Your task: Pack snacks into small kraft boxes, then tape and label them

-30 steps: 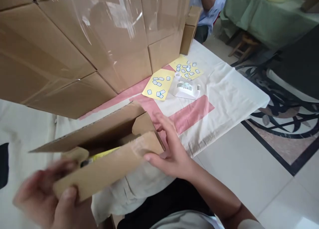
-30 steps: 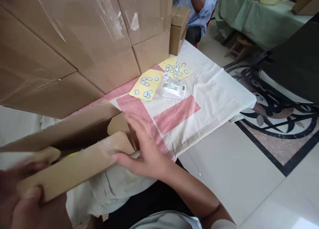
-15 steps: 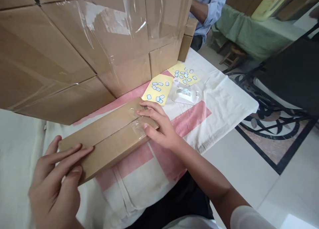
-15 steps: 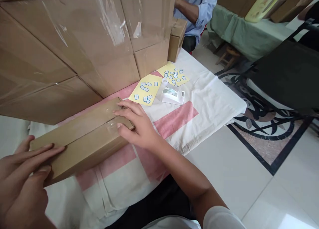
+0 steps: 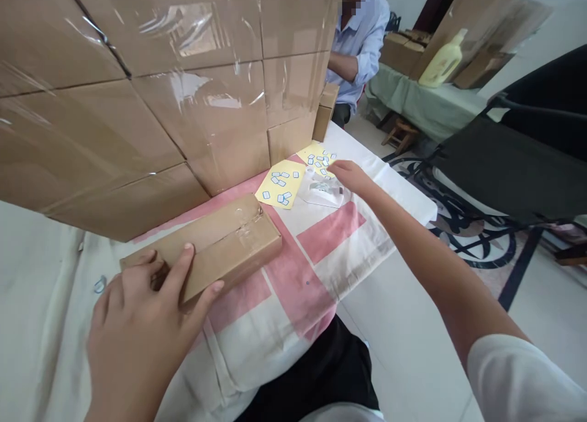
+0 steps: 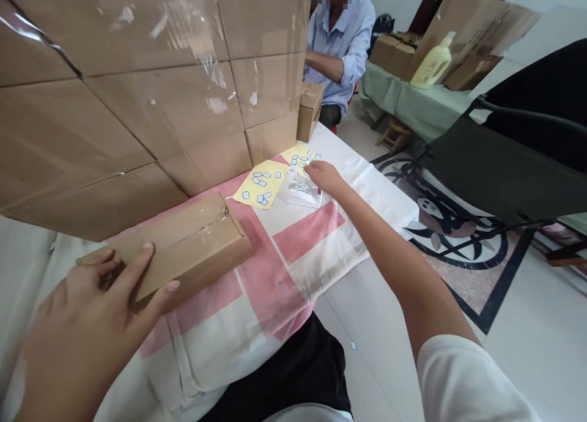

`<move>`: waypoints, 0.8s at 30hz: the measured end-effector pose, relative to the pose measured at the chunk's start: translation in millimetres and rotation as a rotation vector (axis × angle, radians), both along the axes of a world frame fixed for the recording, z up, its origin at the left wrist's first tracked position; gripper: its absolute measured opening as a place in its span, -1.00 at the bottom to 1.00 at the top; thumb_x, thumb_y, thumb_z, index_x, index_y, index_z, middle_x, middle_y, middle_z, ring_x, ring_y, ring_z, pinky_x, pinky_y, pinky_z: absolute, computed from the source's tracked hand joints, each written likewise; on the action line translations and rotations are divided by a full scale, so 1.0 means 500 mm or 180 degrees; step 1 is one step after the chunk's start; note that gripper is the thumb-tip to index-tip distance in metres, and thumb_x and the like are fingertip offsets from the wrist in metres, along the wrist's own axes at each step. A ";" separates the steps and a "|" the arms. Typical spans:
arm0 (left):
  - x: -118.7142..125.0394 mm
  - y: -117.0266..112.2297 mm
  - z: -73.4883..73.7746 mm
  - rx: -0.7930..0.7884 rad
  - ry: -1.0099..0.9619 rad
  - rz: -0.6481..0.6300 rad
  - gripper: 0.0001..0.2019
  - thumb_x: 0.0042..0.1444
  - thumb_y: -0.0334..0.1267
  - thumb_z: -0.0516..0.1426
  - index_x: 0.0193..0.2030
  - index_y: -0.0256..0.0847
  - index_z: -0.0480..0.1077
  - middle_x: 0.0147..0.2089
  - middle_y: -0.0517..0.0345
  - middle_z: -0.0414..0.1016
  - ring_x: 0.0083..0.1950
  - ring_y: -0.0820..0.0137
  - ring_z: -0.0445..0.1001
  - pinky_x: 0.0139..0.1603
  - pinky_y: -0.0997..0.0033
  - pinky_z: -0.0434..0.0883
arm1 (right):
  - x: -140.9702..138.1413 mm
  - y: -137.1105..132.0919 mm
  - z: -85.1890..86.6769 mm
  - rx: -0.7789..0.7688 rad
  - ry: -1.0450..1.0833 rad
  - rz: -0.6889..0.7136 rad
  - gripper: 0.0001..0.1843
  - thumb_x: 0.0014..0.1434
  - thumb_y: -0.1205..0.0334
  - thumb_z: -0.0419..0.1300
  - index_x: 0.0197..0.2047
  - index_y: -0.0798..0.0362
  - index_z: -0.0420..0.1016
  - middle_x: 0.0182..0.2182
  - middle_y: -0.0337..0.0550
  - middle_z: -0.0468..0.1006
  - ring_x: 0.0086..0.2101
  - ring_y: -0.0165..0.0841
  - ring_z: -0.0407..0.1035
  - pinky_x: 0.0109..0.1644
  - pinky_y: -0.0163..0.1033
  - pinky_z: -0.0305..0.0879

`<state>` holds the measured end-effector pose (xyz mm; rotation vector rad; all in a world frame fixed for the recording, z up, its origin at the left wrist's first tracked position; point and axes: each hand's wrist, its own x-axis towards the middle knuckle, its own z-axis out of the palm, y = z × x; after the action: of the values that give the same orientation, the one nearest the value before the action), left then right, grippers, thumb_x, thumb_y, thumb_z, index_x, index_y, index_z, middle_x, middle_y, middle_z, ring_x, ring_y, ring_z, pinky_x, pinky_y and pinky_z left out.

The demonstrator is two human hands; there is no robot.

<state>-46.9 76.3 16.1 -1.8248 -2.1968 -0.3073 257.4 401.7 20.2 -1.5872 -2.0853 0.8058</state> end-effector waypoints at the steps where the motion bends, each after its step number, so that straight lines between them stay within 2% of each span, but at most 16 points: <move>1: 0.002 -0.001 -0.001 0.0011 -0.0022 0.0032 -0.31 0.25 0.10 0.13 0.47 0.02 0.07 0.30 -0.25 0.21 0.22 -0.23 0.36 0.14 -0.31 0.42 | 0.022 0.029 0.005 -0.0513 -0.0213 -0.0126 -0.75 0.26 0.15 0.20 -0.10 0.10 0.60 0.05 0.03 0.55 0.09 -0.06 0.35 0.12 -0.03 0.39; 3: 0.006 -0.003 -0.004 0.0114 -0.0037 0.0086 -0.31 0.24 0.11 0.14 0.45 -0.02 0.12 0.30 -0.26 0.20 0.20 -0.23 0.37 0.14 -0.30 0.42 | 0.052 0.065 0.014 -0.1282 -0.0490 -0.0088 -0.81 0.14 0.24 0.27 -0.18 0.10 0.59 0.05 0.05 0.53 0.06 -0.08 0.37 -0.03 -0.12 0.47; 4: 0.008 -0.003 -0.006 0.0173 -0.0032 0.0089 -0.32 0.24 0.11 0.14 0.43 -0.06 0.16 0.30 -0.28 0.20 0.19 -0.23 0.38 0.15 -0.29 0.42 | 0.061 0.072 0.019 -0.1491 -0.0526 -0.0003 -0.81 0.11 0.26 0.29 -0.18 0.08 0.59 0.07 0.04 0.52 0.07 -0.08 0.37 -0.09 -0.15 0.49; 6: 0.011 -0.006 -0.010 0.0279 0.0003 0.0050 -0.32 0.22 0.11 0.16 0.41 -0.11 0.20 0.30 -0.33 0.20 0.19 -0.23 0.38 0.16 -0.29 0.41 | 0.067 0.076 0.026 -0.1711 -0.0469 0.0196 -0.80 0.08 0.25 0.31 -0.18 0.05 0.58 0.07 0.02 0.50 0.08 -0.10 0.37 -0.15 -0.19 0.51; 9: 0.015 -0.013 -0.017 0.0332 0.0073 0.0013 -0.27 0.22 0.11 0.17 0.46 -0.05 0.10 0.30 -0.34 0.20 0.21 -0.22 0.38 0.15 -0.28 0.40 | 0.058 0.076 0.033 -0.1970 -0.0474 0.0385 -0.81 0.05 0.24 0.32 -0.22 0.05 0.57 0.02 0.03 0.51 0.07 -0.10 0.38 -0.20 -0.19 0.53; 14: 0.035 -0.029 -0.020 0.0333 0.0110 0.0141 -0.24 0.23 0.09 0.16 0.48 -0.06 0.02 0.27 -0.39 0.22 0.20 -0.23 0.41 0.00 -0.19 0.48 | 0.043 0.096 0.039 -0.2013 -0.0874 0.0569 -0.82 0.01 0.24 0.33 -0.26 0.06 0.60 0.02 0.07 0.51 0.06 -0.09 0.38 -0.28 -0.23 0.51; 18: 0.044 -0.029 -0.021 0.0392 0.0095 0.0227 -0.21 0.22 0.07 0.17 0.51 0.00 -0.07 0.29 -0.37 0.22 0.21 -0.21 0.41 -0.02 -0.19 0.50 | 0.036 0.110 0.033 -0.1889 -0.1153 0.0663 -0.80 -0.03 0.20 0.38 -0.29 0.04 0.59 -0.05 0.01 0.53 -0.02 -0.13 0.42 -0.30 -0.25 0.47; 21: 0.038 -0.024 -0.021 0.0353 0.0102 0.0319 -0.23 0.22 0.08 0.16 0.49 -0.01 -0.01 0.29 -0.36 0.24 0.13 -0.21 0.45 -0.08 -0.18 0.50 | 0.031 0.117 0.019 -0.1938 -0.1192 0.0667 -0.81 -0.03 0.17 0.38 -0.34 0.05 0.53 -0.16 -0.03 0.53 -0.14 -0.22 0.44 -0.30 -0.24 0.45; 24: 0.031 -0.023 -0.020 0.0217 0.0031 0.0385 -0.26 0.23 0.08 0.15 0.48 -0.07 0.04 0.28 -0.39 0.22 0.12 -0.24 0.43 -0.08 -0.19 0.49 | 0.028 0.116 0.005 -0.1971 -0.1157 0.0661 -0.82 0.04 0.14 0.29 -0.41 0.06 0.44 -0.25 -0.05 0.51 -0.25 -0.28 0.42 -0.32 -0.25 0.39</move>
<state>-31.6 65.0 6.2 -1.6468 -2.2497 -0.3430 271.3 459.7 22.8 -1.9608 -2.4334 1.4366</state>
